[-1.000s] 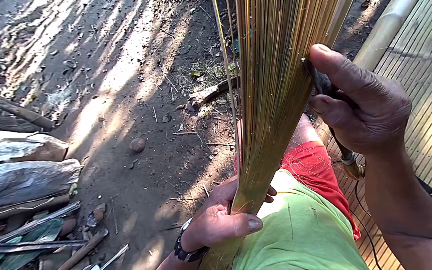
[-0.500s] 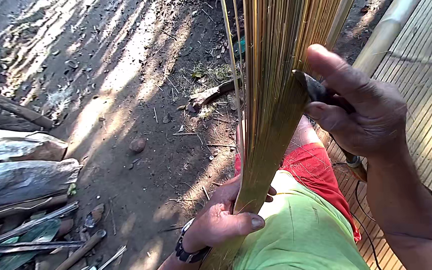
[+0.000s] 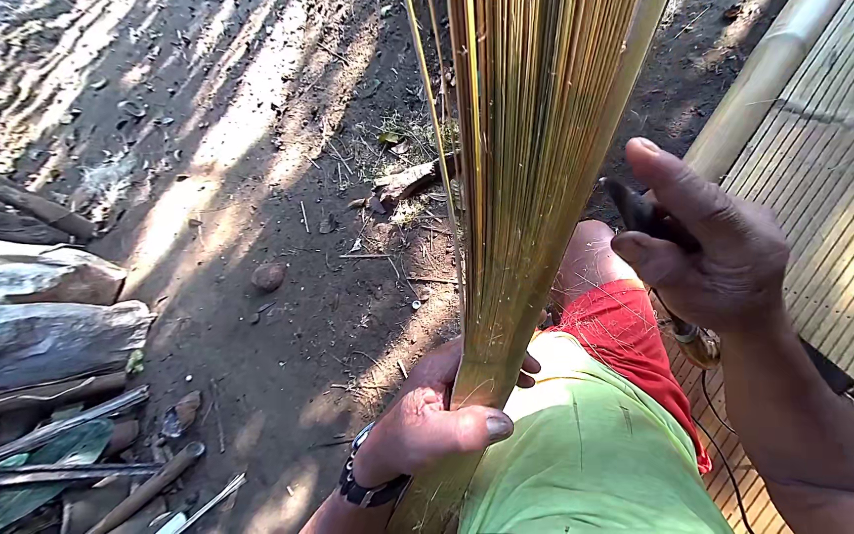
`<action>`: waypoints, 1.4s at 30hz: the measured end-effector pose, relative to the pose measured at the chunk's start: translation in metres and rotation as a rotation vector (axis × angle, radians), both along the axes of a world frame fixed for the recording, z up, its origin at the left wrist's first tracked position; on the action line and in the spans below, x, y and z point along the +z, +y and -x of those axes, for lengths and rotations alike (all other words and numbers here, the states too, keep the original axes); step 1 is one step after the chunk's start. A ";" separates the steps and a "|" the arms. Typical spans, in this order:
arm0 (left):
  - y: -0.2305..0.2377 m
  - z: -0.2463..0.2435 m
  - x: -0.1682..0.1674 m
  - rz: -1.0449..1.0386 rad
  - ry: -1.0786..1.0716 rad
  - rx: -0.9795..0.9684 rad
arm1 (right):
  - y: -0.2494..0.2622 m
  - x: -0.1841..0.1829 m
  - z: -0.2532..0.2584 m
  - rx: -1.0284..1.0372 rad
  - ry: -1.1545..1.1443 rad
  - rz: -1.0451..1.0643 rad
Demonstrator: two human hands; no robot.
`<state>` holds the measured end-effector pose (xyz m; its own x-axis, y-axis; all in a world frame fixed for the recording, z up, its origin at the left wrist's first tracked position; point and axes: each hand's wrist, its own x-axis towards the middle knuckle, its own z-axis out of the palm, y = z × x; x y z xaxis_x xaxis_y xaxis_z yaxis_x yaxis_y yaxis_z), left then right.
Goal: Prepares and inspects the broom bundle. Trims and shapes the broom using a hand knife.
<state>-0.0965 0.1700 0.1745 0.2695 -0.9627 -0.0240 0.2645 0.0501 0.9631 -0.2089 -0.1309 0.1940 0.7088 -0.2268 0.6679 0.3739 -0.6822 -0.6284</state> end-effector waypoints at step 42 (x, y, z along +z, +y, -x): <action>-0.007 0.003 0.003 -0.033 0.034 -0.012 | -0.011 0.025 0.018 -0.088 0.171 0.504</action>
<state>-0.0995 0.1626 0.1771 0.2565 -0.9644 -0.0650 0.2974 0.0148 0.9546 -0.2269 -0.1416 0.2191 0.8097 0.0289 0.5862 0.2231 -0.9389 -0.2620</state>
